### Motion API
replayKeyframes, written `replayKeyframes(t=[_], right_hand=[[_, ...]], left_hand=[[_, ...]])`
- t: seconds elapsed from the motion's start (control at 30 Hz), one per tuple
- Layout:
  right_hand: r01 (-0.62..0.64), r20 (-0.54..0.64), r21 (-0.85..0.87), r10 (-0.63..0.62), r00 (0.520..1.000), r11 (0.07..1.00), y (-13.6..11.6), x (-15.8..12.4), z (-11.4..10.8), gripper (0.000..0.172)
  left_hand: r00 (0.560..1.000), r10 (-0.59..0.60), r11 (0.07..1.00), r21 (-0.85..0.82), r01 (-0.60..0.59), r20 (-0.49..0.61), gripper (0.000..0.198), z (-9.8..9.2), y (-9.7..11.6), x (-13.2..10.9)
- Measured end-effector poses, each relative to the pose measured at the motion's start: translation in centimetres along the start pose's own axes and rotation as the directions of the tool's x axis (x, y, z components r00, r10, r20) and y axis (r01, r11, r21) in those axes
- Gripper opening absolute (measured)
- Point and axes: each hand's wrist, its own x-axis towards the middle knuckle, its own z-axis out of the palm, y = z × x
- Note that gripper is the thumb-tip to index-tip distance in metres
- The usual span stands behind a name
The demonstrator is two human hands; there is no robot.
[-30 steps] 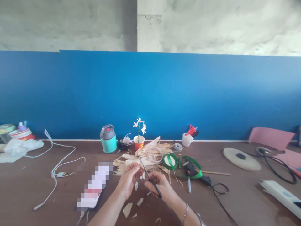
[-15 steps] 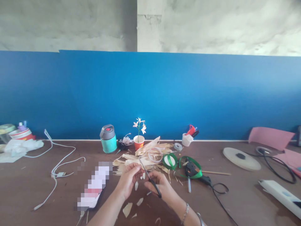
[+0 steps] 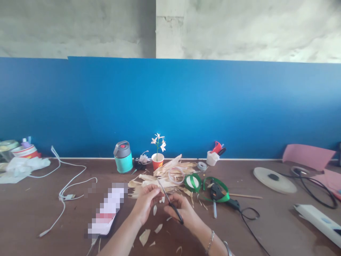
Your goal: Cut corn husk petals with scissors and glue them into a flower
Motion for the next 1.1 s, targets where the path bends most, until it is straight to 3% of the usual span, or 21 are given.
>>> replayKeyframes(t=[0.93,1.1], right_hand=[[0.03,-0.002,-0.082,-0.03,1.0,0.996,0.28,0.05,-0.26,0.038],[-0.023,-0.004,-0.084,0.022,1.0,0.996,-0.08,-0.13,-0.3,0.038]], left_hand=[[1.0,-0.004,0.998,0.064,0.002,0.028,0.023,0.13,0.46,-0.25],[0.998,-0.023,0.993,0.119,0.016,0.057,0.022,-0.3,0.65,-0.09]])
